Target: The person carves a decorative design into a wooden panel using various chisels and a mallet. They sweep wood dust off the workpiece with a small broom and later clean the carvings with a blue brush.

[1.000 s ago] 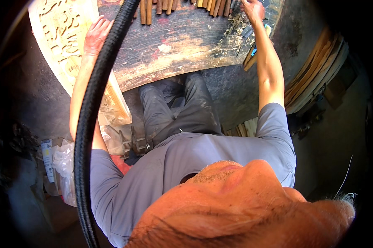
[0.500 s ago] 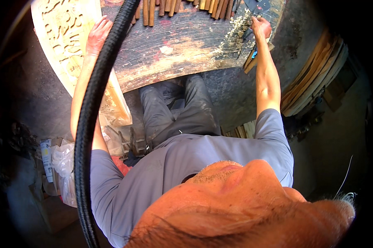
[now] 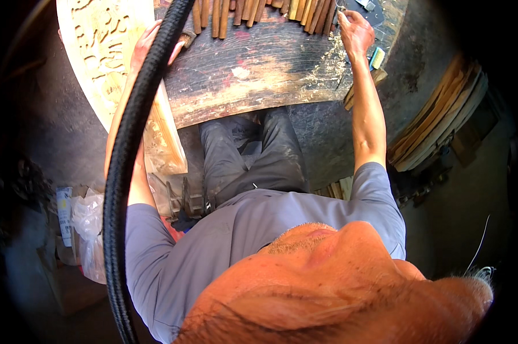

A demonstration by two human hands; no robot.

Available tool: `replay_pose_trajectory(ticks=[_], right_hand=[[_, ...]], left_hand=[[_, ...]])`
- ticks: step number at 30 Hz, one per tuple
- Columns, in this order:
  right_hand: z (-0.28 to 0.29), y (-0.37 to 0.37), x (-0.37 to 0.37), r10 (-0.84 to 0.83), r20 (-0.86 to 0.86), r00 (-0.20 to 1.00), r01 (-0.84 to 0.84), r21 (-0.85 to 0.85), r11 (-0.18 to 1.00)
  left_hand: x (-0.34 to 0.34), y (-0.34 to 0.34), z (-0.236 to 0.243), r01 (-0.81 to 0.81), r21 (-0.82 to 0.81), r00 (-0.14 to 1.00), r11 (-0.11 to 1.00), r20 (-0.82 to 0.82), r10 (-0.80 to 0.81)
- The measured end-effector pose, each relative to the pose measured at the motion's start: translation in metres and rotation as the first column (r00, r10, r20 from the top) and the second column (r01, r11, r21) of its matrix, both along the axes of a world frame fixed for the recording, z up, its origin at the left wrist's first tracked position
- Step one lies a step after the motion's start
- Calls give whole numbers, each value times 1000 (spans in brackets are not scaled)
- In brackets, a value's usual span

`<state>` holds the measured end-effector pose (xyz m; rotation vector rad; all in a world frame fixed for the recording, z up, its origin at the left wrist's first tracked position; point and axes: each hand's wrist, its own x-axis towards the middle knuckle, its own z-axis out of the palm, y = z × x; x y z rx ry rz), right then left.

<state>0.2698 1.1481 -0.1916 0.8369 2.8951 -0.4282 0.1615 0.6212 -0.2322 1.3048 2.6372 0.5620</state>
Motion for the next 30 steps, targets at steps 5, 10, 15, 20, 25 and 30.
replay_pose_trajectory(ticks=[5, 10, 15, 20, 25, 30], right_hand=[[23, -24, -32, 20, -55, 998, -22, -33, 999], [27, 4, -47, 198, -8, 980, -198, -84, 977], [0, 22, -46, 306, -55, 950, -307, -15, 951], [3, 40, -9, 81, -253, 964, -153, -282, 947], [-13, 102, 104, 46, -113, 993, -53, -64, 997], [-28, 118, 178, -232, 44, 972, 226, 103, 969]], left_hand=[[0, 1, 4, 4, -18, 1000, 1000, -27, -4], [-1, 0, -4, 28, 2, 999, 1000, -41, -28], [-8, -13, -30, 78, -24, 994, 997, -73, -79], [-6, -17, -18, 91, -39, 991, 995, -93, -94], [-7, -18, 3, 94, -73, 988, 993, -117, -102], [-8, -5, -4, 113, -63, 987, 992, -110, -120]])
